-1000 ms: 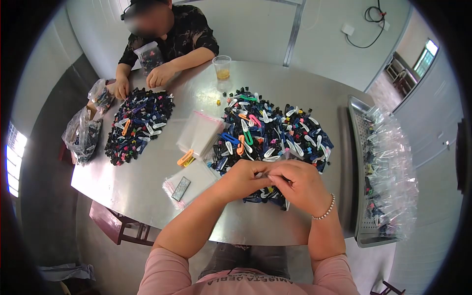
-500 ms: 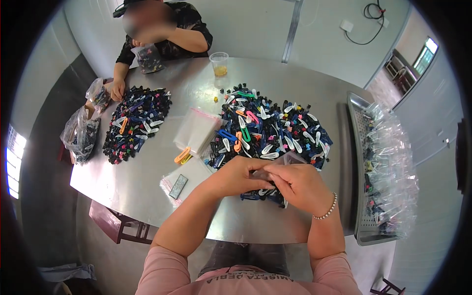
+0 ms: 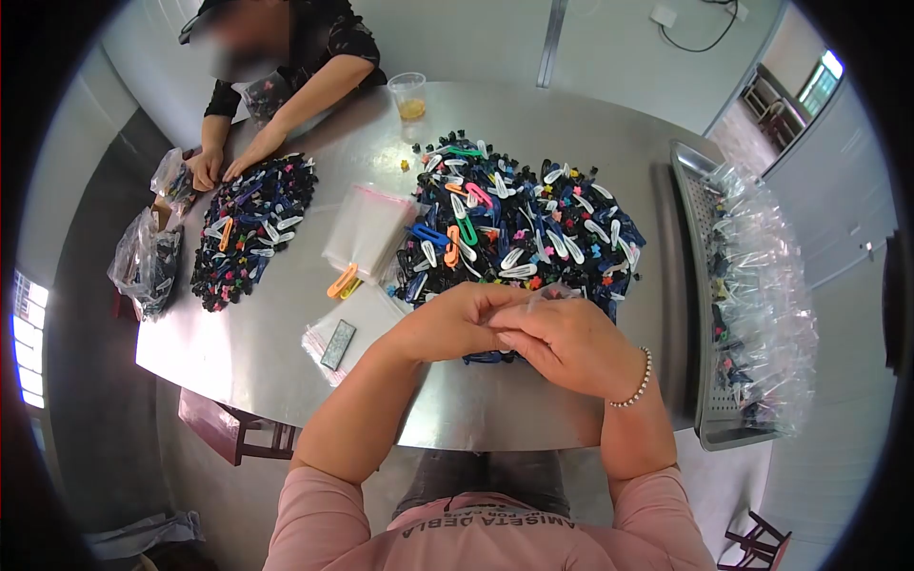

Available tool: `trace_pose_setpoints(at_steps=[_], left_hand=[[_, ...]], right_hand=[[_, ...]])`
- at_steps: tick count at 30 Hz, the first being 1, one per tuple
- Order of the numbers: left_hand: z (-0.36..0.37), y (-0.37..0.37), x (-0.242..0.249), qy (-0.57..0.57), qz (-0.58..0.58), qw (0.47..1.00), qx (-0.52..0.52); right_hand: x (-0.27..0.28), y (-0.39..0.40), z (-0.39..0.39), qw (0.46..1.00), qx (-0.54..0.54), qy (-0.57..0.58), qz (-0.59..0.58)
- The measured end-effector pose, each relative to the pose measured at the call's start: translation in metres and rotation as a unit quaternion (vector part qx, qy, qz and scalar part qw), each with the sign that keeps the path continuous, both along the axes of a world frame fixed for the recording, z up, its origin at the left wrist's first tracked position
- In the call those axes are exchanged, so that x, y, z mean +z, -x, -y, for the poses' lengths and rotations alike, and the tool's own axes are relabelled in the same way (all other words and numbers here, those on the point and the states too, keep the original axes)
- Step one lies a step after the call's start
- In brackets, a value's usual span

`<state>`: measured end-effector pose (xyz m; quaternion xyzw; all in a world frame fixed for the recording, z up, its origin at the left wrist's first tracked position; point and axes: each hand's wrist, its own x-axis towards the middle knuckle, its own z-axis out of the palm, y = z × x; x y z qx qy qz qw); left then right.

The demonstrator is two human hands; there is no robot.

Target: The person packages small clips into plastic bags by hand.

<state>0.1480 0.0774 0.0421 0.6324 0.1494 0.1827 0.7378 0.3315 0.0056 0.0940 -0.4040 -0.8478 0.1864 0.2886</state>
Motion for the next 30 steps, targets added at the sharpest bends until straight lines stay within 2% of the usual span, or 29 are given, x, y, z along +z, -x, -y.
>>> trace_pose_setpoints(at_steps=[3, 7, 9, 11, 13, 14, 16, 17, 19, 20, 24, 26, 27, 30], left_hand=[[-0.003, 0.0, -0.004, 0.007, 0.006, 1.0, -0.006], [-0.002, 0.001, 0.003, 0.052, -0.006, 0.998, 0.028], [-0.003, 0.001, 0.009, 0.066, -0.054, 0.994, 0.065], [-0.002, 0.0, 0.007, 0.057, -0.045, 0.994, 0.083], [-0.003, 0.0, 0.008, 0.072, -0.051, 0.99, 0.107], [-0.002, -0.001, 0.008, 0.069, -0.057, 0.988, 0.122], [-0.002, -0.002, 0.01, 0.071, -0.064, 0.987, 0.128], [-0.001, -0.002, 0.011, 0.074, -0.071, 0.985, 0.139], [-0.001, -0.002, 0.01, 0.081, -0.07, 0.984, 0.143], [-0.002, -0.002, 0.009, 0.083, -0.07, 0.984, 0.14], [-0.003, -0.002, 0.008, 0.074, -0.071, 0.987, 0.125], [-0.002, -0.003, 0.009, 0.07, -0.081, 0.987, 0.123], [-0.001, -0.004, 0.01, 0.065, -0.089, 0.987, 0.12], [-0.001, -0.004, 0.008, 0.068, -0.09, 0.987, 0.112]], right_hand=[[-0.006, 0.0, -0.002, 0.999, 0.005, -0.016, -0.031], [0.002, -0.016, -0.006, 0.999, -0.012, 0.018, -0.032], [0.006, -0.036, -0.008, 0.981, -0.129, 0.083, -0.118], [0.006, -0.055, -0.018, 0.931, -0.235, 0.107, -0.258], [-0.014, -0.089, -0.036, 0.912, -0.307, 0.101, -0.254], [-0.029, -0.102, -0.044, 0.911, -0.311, 0.099, -0.253], [-0.058, -0.121, -0.057, 0.927, -0.356, 0.049, -0.111], [-0.068, -0.123, -0.059, 0.926, -0.358, 0.047, -0.11], [-0.073, -0.116, -0.063, 0.939, -0.333, 0.086, 0.012], [-0.074, -0.114, -0.063, 0.95, -0.307, 0.037, 0.042], [-0.076, -0.108, -0.063, 0.959, -0.28, 0.007, 0.037], [-0.066, -0.101, -0.061, 0.954, -0.284, 0.095, -0.024], [-0.068, -0.1, -0.061, 0.953, -0.286, 0.095, -0.025], [-0.073, -0.101, -0.064, 0.963, -0.268, 0.028, -0.003]])
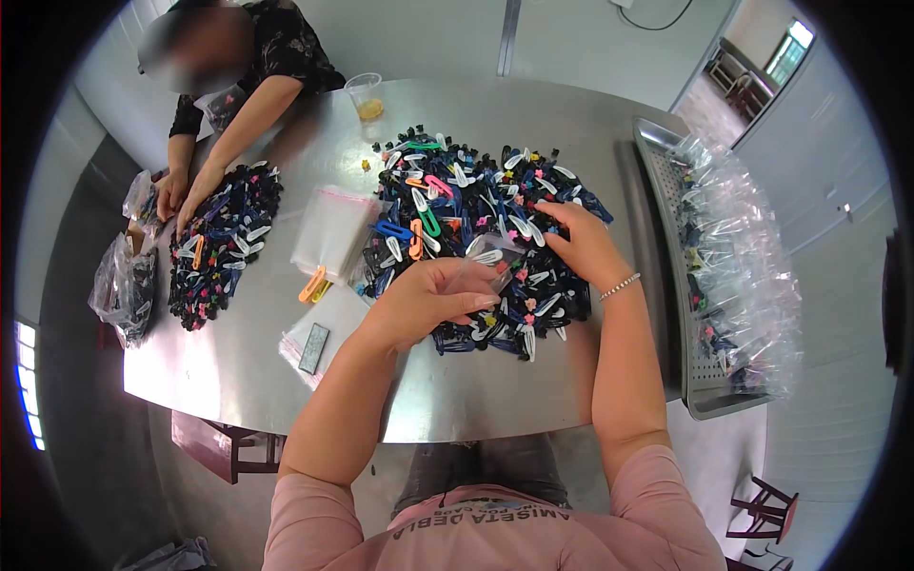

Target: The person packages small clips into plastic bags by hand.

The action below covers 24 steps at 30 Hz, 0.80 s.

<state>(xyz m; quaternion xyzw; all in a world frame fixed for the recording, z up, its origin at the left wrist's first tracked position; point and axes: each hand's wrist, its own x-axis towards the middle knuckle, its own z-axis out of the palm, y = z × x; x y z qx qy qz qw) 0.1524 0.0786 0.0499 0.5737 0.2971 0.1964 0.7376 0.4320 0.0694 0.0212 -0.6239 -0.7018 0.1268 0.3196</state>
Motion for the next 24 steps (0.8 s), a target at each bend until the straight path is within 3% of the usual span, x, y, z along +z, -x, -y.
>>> trace_pose_setpoints(at_steps=[3, 6, 9, 12, 16, 20, 24], left_hand=[[0.0, -0.001, -0.004, 0.017, 0.003, 1.0, -0.001], [0.002, -0.002, -0.004, 0.032, 0.001, 0.999, -0.001], [0.002, -0.002, -0.005, 0.037, 0.004, 0.999, -0.009], [0.003, -0.003, -0.003, 0.046, -0.001, 0.999, -0.004], [0.003, -0.003, -0.006, 0.049, 0.01, 0.999, -0.012], [0.004, -0.004, -0.009, 0.065, 0.008, 0.998, -0.008], [0.004, -0.005, -0.009, 0.079, 0.006, 0.997, -0.004]], right_hand=[[0.002, 0.0, -0.002, 0.999, 0.0, -0.002, 0.045], [0.007, 0.001, 0.0, 0.999, -0.041, -0.009, -0.033], [0.018, 0.001, 0.002, 0.986, -0.099, 0.053, -0.123], [0.021, -0.002, 0.001, 0.929, -0.066, 0.074, -0.357], [0.03, 0.002, 0.006, 0.887, -0.044, 0.078, -0.454], [0.041, 0.01, 0.012, 0.877, -0.001, 0.077, -0.473], [0.059, 0.032, 0.028, 0.914, 0.077, 0.059, -0.395]])
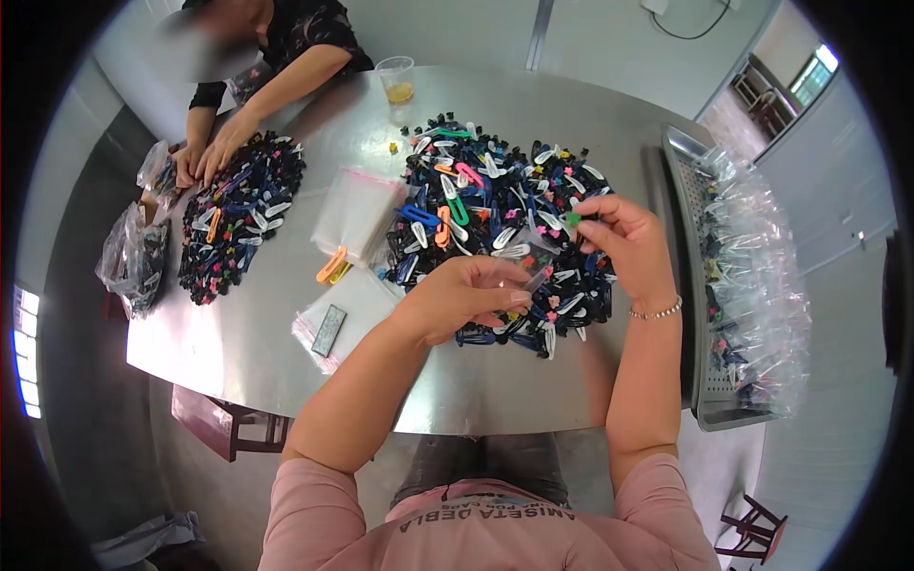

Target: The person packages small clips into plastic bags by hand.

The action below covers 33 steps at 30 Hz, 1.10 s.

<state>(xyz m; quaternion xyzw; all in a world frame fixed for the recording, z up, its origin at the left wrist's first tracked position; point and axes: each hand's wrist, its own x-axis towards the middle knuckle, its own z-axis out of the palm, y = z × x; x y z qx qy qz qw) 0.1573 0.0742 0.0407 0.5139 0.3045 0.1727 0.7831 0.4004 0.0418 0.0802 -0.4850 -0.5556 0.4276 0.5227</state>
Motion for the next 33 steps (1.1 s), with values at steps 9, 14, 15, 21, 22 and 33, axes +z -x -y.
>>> trace_pose_setpoints(at_steps=[9, 14, 15, 21, 22, 33], left_hand=[[0.002, -0.002, 0.002, 0.0, -0.016, 1.0, -0.014], [0.0, -0.003, -0.002, -0.011, -0.011, 1.0, -0.021], [0.0, -0.003, -0.002, -0.01, -0.012, 1.0, -0.023], [-0.001, -0.002, -0.004, 0.013, 0.013, 1.0, -0.008], [-0.001, -0.001, -0.002, 0.021, 0.023, 0.999, -0.009], [-0.008, 0.005, -0.003, 0.104, 0.256, 0.961, 0.0]], right_hand=[[0.005, 0.042, 0.014, 0.979, 0.079, -0.073, 0.171], [0.003, 0.039, 0.014, 0.976, 0.09, -0.071, 0.187], [0.001, 0.038, 0.013, 0.977, 0.092, -0.077, 0.175], [-0.002, 0.036, 0.011, 0.984, 0.097, -0.096, 0.119], [-0.002, 0.036, 0.011, 0.987, 0.103, -0.098, 0.075], [-0.003, 0.022, 0.003, 0.991, -0.047, -0.122, 0.013]])
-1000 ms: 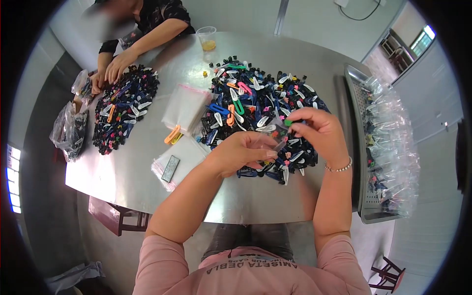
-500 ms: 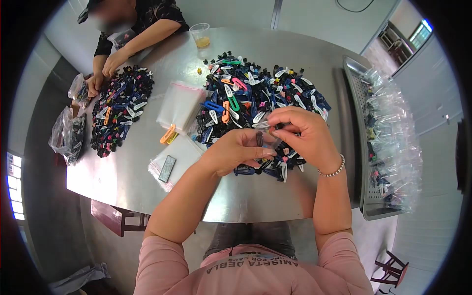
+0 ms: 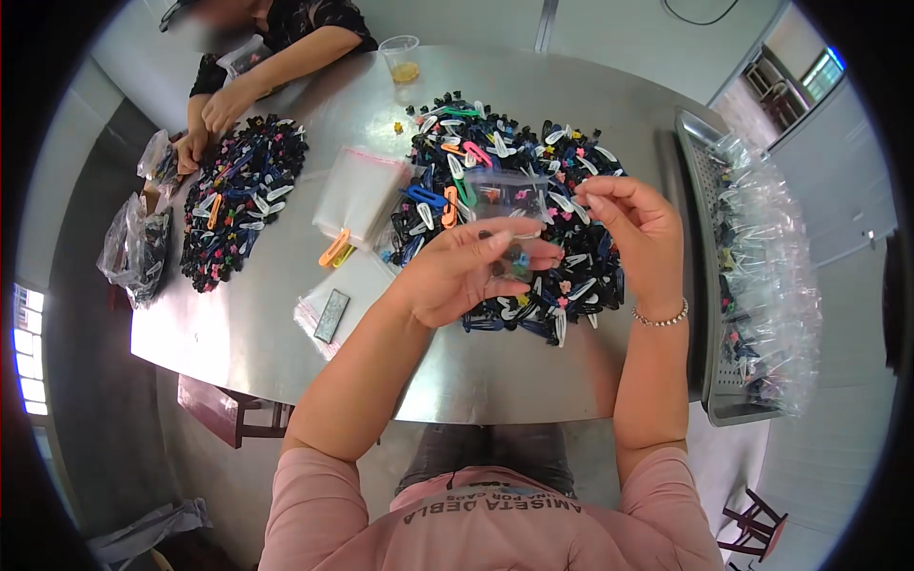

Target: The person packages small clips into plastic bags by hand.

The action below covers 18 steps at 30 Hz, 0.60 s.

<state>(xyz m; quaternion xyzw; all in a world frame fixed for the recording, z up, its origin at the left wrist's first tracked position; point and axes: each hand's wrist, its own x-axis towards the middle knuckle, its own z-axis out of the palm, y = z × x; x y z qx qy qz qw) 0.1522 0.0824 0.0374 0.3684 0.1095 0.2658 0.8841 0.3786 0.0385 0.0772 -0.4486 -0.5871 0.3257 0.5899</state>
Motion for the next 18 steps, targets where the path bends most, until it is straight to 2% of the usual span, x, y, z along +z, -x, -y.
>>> trace_pose_setpoints(at_steps=[5, 7, 10, 12, 14, 16, 18], left_hand=[[-0.003, 0.003, 0.001, 0.004, 0.036, 0.999, -0.007], [0.0, 0.008, 0.011, -0.107, 0.045, 0.993, 0.007], [0.0, 0.011, 0.014, -0.101, 0.03, 0.994, 0.023], [0.001, 0.007, 0.012, -0.077, -0.003, 0.996, 0.039], [0.002, 0.005, 0.008, -0.075, -0.045, 0.995, 0.049], [0.003, 0.005, 0.012, -0.078, -0.06, 0.994, 0.048], [0.002, 0.006, 0.01, -0.078, -0.072, 0.993, 0.048]], right_hand=[[-0.002, -0.004, -0.002, 0.998, -0.024, 0.022, 0.055], [-0.001, -0.013, -0.003, 0.996, -0.043, 0.036, 0.069], [-0.009, -0.039, -0.01, 0.989, -0.111, 0.043, 0.084], [-0.016, -0.05, -0.014, 0.956, -0.157, 0.143, 0.205], [-0.026, -0.055, -0.017, 0.952, -0.138, 0.132, 0.239], [-0.026, -0.052, -0.018, 0.901, -0.181, 0.18, 0.351], [-0.029, -0.054, -0.018, 0.89, -0.212, 0.217, 0.34]])
